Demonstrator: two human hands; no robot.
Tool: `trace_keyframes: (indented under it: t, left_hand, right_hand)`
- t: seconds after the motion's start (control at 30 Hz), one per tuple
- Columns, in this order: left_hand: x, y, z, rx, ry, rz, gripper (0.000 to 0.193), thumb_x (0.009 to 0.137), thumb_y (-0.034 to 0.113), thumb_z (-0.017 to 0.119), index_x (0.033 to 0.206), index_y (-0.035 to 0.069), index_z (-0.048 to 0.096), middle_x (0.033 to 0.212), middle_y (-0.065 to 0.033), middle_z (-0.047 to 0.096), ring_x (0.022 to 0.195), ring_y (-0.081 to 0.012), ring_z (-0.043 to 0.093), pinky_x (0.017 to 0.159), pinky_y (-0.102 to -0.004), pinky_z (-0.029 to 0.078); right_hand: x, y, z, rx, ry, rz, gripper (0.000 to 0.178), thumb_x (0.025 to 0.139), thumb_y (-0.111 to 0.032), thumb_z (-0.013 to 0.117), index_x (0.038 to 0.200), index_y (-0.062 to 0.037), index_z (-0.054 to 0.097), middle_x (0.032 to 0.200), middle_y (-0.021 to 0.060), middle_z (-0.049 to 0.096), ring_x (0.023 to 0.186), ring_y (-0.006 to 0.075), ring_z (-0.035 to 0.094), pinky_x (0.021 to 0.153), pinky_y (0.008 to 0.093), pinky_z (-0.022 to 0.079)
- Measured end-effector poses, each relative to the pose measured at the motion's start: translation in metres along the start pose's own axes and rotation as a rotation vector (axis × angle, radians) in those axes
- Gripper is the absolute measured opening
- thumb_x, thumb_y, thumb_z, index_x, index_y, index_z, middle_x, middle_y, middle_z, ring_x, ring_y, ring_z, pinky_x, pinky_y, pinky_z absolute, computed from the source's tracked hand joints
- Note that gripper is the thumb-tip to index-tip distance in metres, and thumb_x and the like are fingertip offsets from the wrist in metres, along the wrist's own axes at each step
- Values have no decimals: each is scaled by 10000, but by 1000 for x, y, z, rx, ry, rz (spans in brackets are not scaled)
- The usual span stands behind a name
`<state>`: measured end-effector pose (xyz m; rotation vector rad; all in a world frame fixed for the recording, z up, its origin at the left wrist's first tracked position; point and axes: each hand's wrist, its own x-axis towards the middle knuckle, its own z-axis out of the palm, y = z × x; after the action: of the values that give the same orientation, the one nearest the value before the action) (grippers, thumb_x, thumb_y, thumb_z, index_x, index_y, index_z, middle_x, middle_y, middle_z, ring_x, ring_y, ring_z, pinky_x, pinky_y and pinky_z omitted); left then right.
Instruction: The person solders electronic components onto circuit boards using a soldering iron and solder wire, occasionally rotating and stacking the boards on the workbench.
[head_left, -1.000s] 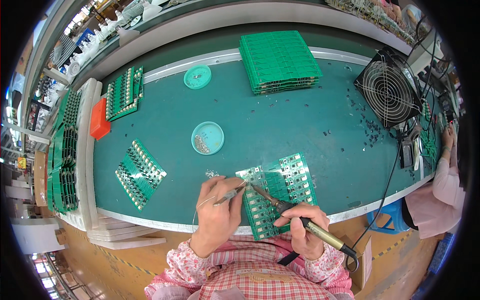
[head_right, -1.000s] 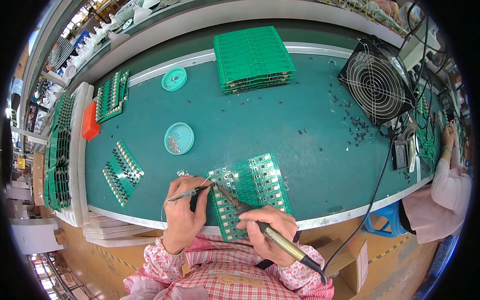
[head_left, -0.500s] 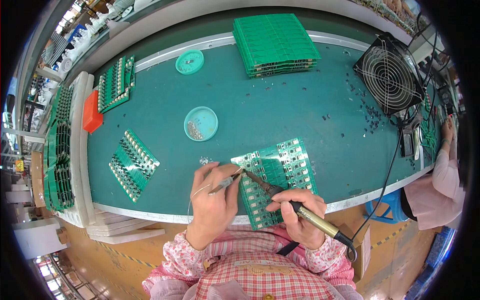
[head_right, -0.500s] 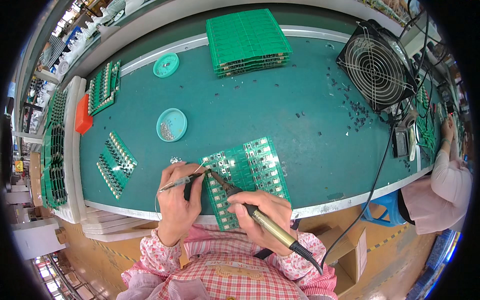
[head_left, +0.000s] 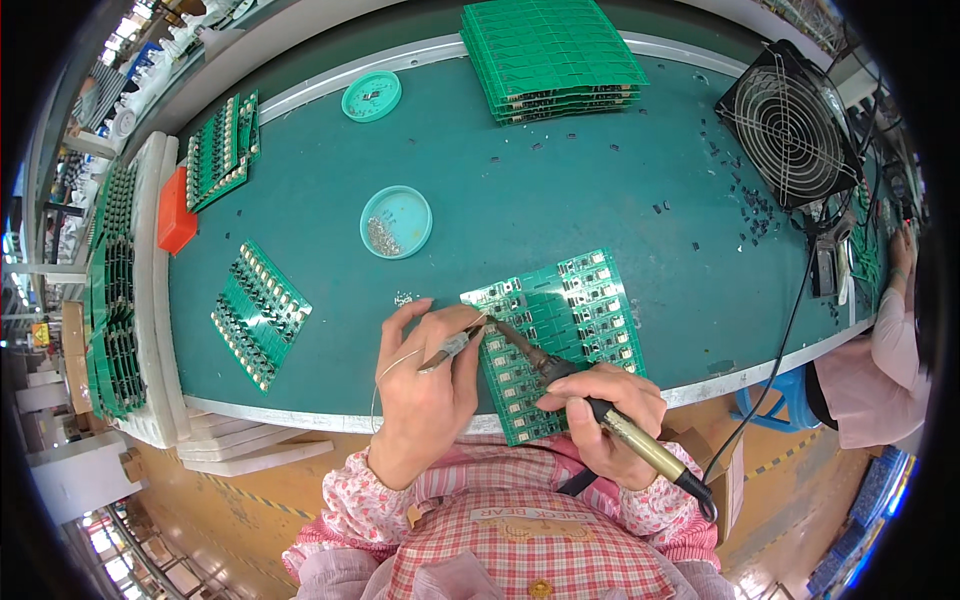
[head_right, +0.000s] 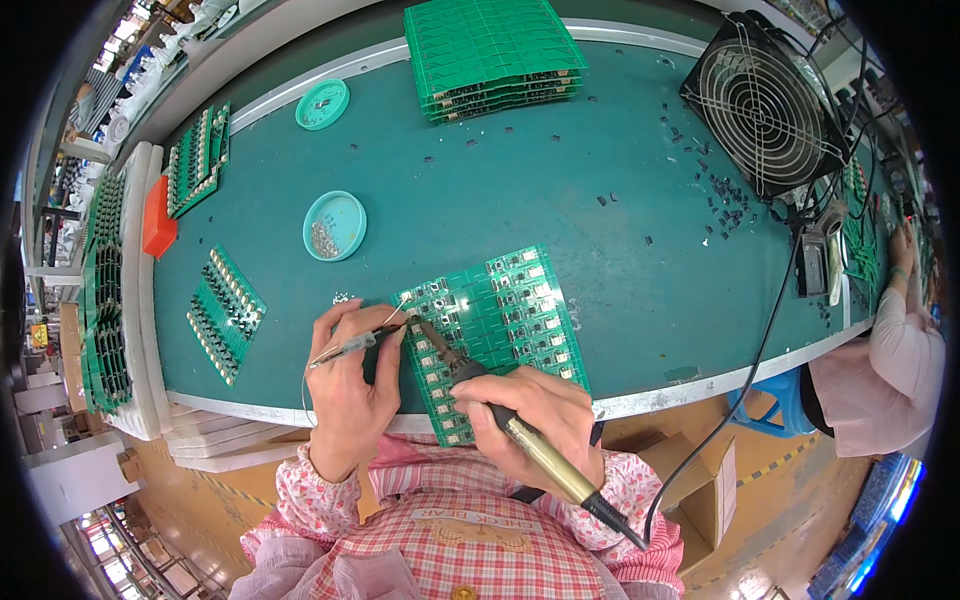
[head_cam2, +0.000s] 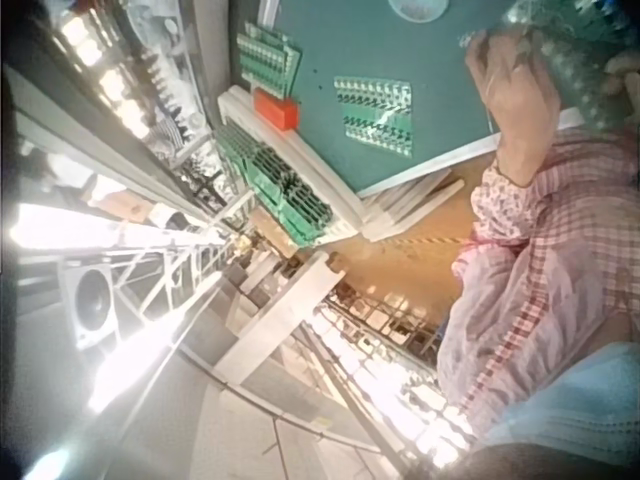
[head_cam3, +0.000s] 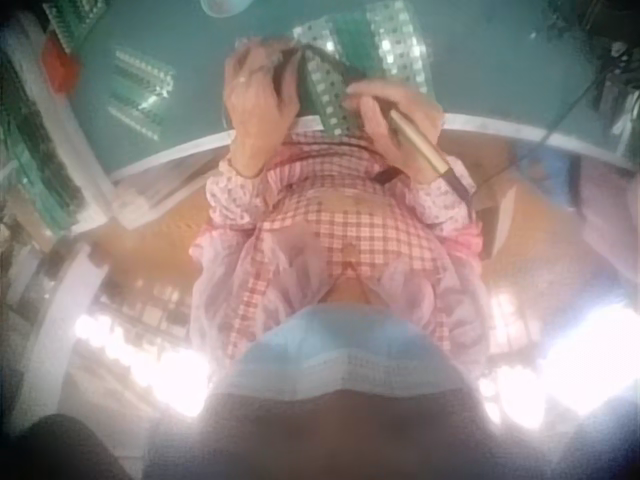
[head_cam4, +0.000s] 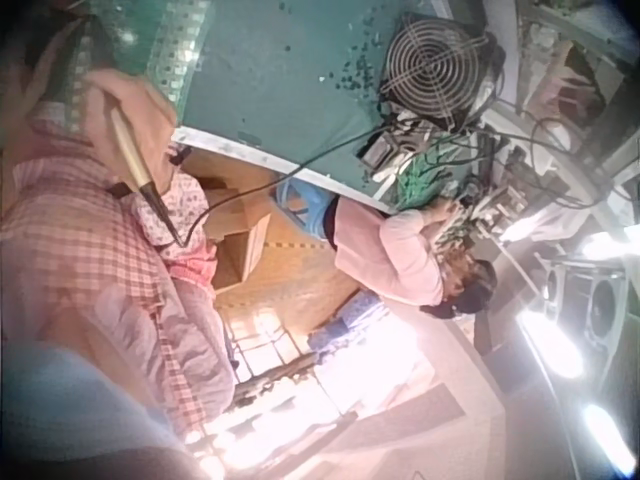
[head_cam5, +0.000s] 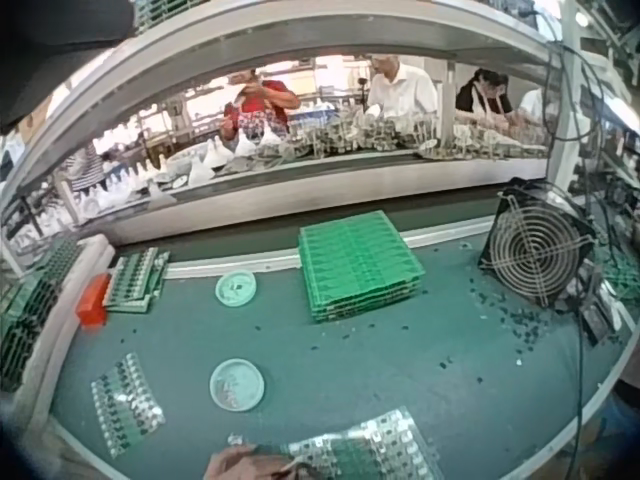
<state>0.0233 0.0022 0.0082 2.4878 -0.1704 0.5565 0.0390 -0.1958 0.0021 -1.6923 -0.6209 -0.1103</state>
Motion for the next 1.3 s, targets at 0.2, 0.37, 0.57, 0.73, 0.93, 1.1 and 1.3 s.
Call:
trace_keyframes:
  t: [0.2, 0.37, 0.57, 0.73, 0.93, 1.1, 1.3]
  left_hand:
    - [0, 1, -2, 10, -6, 7, 234, 806, -62, 702, 1011, 29, 637, 955, -76, 697, 844, -248, 673, 945, -448, 486]
    - [2, 3, -1, 14, -2, 16, 232, 805, -65, 704, 1009, 27, 640, 961, -76, 696, 843, -249, 671, 941, -448, 489]
    - [-1, 1, -6, -9, -2, 3, 232, 807, -53, 709, 1015, 29, 647, 974, -82, 695, 843, -258, 668, 932, -439, 491]
    - [-17, -10, -25, -91, 86, -223, 213, 819, -44, 700, 1015, 35, 676, 995, -85, 713, 907, -276, 665, 927, -412, 482]
    - [-30, -21, -32, -118, 102, -380, 193, 824, -42, 694, 999, 38, 680, 1006, -82, 723, 937, -291, 659, 884, -364, 471]
    - [-33, -23, -32, -107, 92, -376, 195, 820, -42, 696, 996, 39, 679, 1005, -81, 722, 930, -295, 652, 864, -366, 478]
    - [-33, -24, -29, -108, 108, -384, 210, 820, -44, 699, 1011, 41, 678, 1007, -86, 719, 924, -299, 646, 846, -369, 485]
  right_hand:
    - [-3, -7, -8, -28, 57, -10, 188, 839, 17, 704, 1023, -6, 673, 760, 94, 725, 641, 196, 695, 562, 296, 539]
    - [-10, -1, -8, -244, 113, -133, 346, 775, 83, 723, 1097, -19, 652, 817, 115, 683, 650, 250, 651, 580, 328, 518]
    - [-12, 5, -6, -297, 131, -138, 428, 737, 101, 745, 1130, -36, 642, 828, 121, 644, 687, 274, 632, 596, 349, 510]
    - [-11, 0, -1, -474, 44, -127, 492, 758, 0, 782, 1222, -71, 635, 959, 152, 618, 832, 307, 628, 710, 388, 519]
    - [4, -1, 11, -658, -3, -36, 540, 768, -93, 812, 1276, -95, 631, 1083, 165, 583, 929, 326, 614, 784, 395, 508]
    - [3, 4, 13, -601, 56, -57, 539, 752, -28, 812, 1259, -79, 637, 1087, 170, 599, 883, 319, 622, 761, 380, 514]
    - [-1, 4, 11, -597, 82, -83, 508, 756, 7, 792, 1237, -57, 640, 1098, 178, 622, 907, 318, 629, 785, 379, 516]
